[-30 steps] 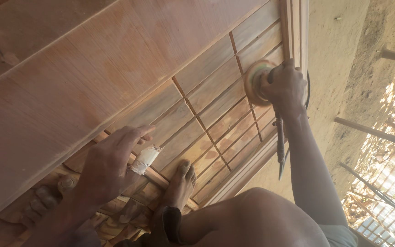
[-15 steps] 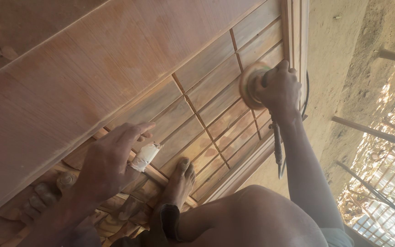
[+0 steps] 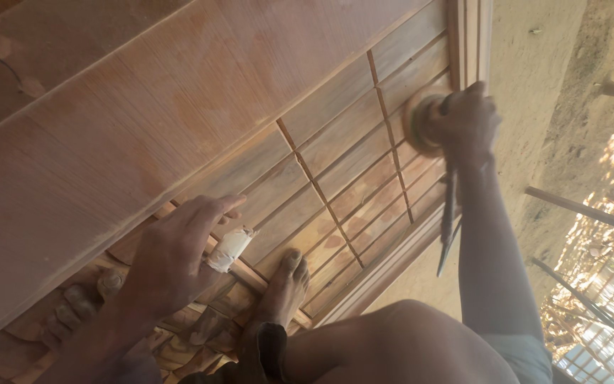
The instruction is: The person uses an orbital sander to smooth the surface of a wooden door laid flat on the floor. They move the sander across the panels and frame while stabilizing the door with their left hand.
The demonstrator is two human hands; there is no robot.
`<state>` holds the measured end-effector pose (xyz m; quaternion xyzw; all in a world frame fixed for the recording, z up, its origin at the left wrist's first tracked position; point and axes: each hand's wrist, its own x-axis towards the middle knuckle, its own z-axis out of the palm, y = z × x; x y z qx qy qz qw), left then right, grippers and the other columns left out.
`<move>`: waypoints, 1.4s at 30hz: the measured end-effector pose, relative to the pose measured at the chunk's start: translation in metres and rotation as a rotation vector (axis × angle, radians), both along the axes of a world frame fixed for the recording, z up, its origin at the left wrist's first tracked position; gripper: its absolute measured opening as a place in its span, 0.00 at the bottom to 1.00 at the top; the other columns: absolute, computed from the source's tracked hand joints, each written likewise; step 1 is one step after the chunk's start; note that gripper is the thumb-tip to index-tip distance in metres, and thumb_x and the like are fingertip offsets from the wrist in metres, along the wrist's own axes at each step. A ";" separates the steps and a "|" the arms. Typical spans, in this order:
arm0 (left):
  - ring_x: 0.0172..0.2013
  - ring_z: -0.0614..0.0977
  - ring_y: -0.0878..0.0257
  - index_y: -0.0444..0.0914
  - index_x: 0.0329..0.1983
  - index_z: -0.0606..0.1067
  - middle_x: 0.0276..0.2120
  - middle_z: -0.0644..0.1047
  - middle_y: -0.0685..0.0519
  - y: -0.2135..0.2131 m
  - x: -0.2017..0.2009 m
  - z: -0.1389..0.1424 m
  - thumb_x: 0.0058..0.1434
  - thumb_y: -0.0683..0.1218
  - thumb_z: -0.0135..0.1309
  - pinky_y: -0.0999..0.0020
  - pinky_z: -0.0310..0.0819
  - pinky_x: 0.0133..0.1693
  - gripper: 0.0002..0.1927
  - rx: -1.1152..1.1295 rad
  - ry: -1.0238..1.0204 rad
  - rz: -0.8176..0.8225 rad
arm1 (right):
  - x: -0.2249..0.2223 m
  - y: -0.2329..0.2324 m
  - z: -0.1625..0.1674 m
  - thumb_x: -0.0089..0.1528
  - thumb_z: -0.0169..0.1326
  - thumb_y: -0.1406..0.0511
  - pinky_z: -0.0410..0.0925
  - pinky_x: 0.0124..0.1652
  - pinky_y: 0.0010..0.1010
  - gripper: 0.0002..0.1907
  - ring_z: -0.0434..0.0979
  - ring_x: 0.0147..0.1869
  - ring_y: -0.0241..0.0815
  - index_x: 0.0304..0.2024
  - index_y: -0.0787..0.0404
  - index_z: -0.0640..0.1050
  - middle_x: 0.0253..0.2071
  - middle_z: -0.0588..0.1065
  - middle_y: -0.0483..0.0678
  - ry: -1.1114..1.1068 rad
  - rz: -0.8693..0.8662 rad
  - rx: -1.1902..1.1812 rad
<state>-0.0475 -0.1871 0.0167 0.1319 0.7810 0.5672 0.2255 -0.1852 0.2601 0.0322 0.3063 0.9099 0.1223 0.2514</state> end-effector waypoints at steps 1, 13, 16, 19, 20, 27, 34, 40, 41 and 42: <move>0.43 0.84 0.55 0.38 0.59 0.72 0.44 0.81 0.48 -0.001 0.000 -0.001 0.47 0.42 0.64 0.60 0.80 0.39 0.33 0.001 -0.002 0.002 | -0.007 0.009 -0.001 0.64 0.60 0.59 0.78 0.28 0.32 0.30 0.83 0.35 0.50 0.58 0.75 0.65 0.36 0.76 0.61 0.005 -0.022 0.005; 0.44 0.84 0.52 0.38 0.59 0.72 0.44 0.81 0.47 -0.004 -0.010 0.001 0.47 0.40 0.61 0.56 0.77 0.45 0.32 0.038 -0.036 0.069 | -0.027 0.038 0.001 0.65 0.61 0.54 0.80 0.36 0.39 0.31 0.84 0.40 0.57 0.56 0.74 0.69 0.40 0.77 0.62 -0.040 -0.043 0.021; 0.43 0.84 0.55 0.38 0.59 0.72 0.42 0.82 0.50 -0.003 -0.009 0.002 0.46 0.40 0.62 0.60 0.79 0.41 0.33 0.050 -0.043 0.044 | -0.013 0.022 0.002 0.64 0.62 0.56 0.79 0.37 0.38 0.31 0.83 0.40 0.55 0.55 0.75 0.68 0.40 0.77 0.62 -0.023 0.044 -0.024; 0.43 0.85 0.58 0.38 0.59 0.72 0.42 0.81 0.50 -0.002 -0.005 0.006 0.46 0.41 0.63 0.66 0.82 0.38 0.33 0.093 -0.071 0.054 | 0.016 0.001 0.010 0.63 0.64 0.57 0.76 0.39 0.43 0.28 0.81 0.41 0.55 0.54 0.71 0.71 0.39 0.77 0.62 -0.003 0.233 -0.035; 0.43 0.85 0.58 0.38 0.59 0.72 0.42 0.81 0.51 -0.001 -0.004 0.008 0.46 0.41 0.63 0.66 0.82 0.38 0.33 0.082 -0.050 0.049 | 0.025 -0.009 0.012 0.64 0.64 0.57 0.75 0.40 0.45 0.27 0.81 0.41 0.55 0.54 0.69 0.72 0.38 0.78 0.62 0.004 0.304 -0.040; 0.41 0.85 0.58 0.37 0.58 0.73 0.41 0.81 0.50 -0.003 0.002 0.024 0.53 0.42 0.63 0.65 0.81 0.37 0.28 0.081 0.062 0.052 | 0.076 -0.097 0.028 0.56 0.66 0.59 0.79 0.34 0.40 0.31 0.82 0.40 0.58 0.55 0.67 0.71 0.47 0.74 0.64 -0.062 0.185 -0.147; 0.41 0.85 0.56 0.37 0.58 0.73 0.42 0.81 0.49 -0.007 0.013 0.031 0.54 0.42 0.63 0.62 0.82 0.40 0.27 0.139 0.145 0.055 | 0.106 -0.128 0.033 0.56 0.65 0.57 0.78 0.39 0.45 0.29 0.82 0.41 0.62 0.53 0.67 0.72 0.46 0.75 0.65 0.066 0.248 -0.210; 0.41 0.85 0.55 0.38 0.59 0.72 0.41 0.82 0.50 -0.015 0.019 0.035 0.53 0.42 0.63 0.61 0.81 0.38 0.28 0.145 0.131 0.023 | 0.087 -0.079 0.013 0.59 0.62 0.57 0.78 0.40 0.43 0.29 0.82 0.43 0.57 0.54 0.68 0.70 0.44 0.75 0.63 0.095 0.126 -0.121; 0.40 0.85 0.54 0.38 0.59 0.73 0.41 0.82 0.50 -0.017 0.019 0.035 0.53 0.42 0.63 0.60 0.81 0.37 0.28 0.132 0.125 0.023 | 0.080 -0.068 0.010 0.58 0.63 0.56 0.78 0.40 0.43 0.29 0.82 0.44 0.57 0.54 0.68 0.70 0.44 0.75 0.63 0.098 0.146 -0.084; 0.39 0.85 0.54 0.38 0.58 0.73 0.40 0.82 0.50 -0.019 0.021 0.036 0.52 0.42 0.64 0.60 0.80 0.37 0.29 0.118 0.114 0.019 | 0.072 -0.058 0.005 0.58 0.63 0.56 0.78 0.41 0.44 0.30 0.81 0.44 0.57 0.54 0.68 0.70 0.44 0.75 0.63 0.094 0.159 -0.053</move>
